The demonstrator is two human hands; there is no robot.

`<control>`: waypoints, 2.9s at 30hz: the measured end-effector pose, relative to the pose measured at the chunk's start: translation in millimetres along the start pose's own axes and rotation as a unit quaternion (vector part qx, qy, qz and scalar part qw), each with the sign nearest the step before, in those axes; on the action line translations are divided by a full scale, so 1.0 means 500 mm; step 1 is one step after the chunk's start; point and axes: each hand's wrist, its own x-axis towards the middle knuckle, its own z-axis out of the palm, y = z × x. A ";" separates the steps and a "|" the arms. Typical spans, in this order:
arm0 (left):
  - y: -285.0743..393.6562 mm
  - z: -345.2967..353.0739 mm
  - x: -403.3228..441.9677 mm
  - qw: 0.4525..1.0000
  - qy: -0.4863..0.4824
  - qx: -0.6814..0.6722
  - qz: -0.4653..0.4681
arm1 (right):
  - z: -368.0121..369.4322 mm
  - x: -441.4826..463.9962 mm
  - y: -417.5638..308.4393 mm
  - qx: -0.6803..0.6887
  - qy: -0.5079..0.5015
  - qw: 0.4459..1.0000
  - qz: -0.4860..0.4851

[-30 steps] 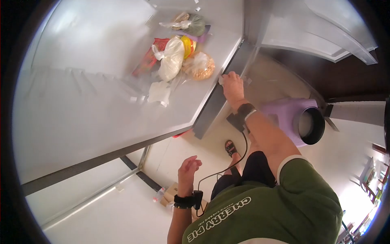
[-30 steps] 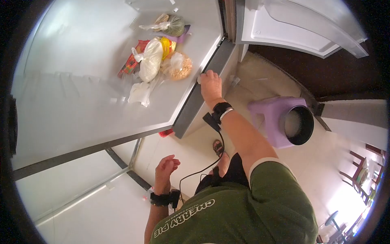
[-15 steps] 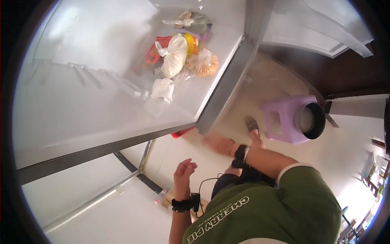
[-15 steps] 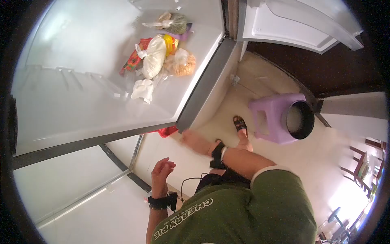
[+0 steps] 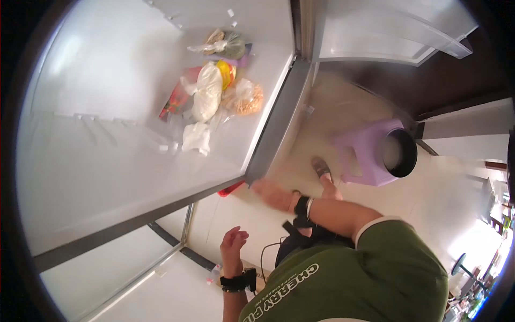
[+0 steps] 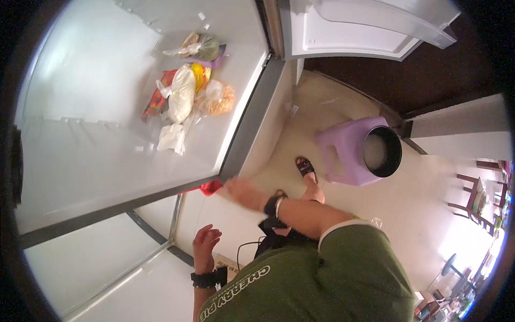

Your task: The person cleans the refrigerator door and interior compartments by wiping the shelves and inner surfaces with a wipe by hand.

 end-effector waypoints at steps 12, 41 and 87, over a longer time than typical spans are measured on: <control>0.036 0.068 0.042 0.999 -0.006 0.030 -0.013 | -0.468 0.162 0.269 -0.166 0.411 0.878 0.179; 0.053 0.128 0.076 0.998 -0.034 0.059 -0.010 | -0.251 0.100 0.240 -0.010 0.032 0.997 -0.074; 0.027 0.156 0.081 0.996 -0.030 0.088 0.004 | -0.505 0.201 0.414 -0.128 0.297 0.930 0.173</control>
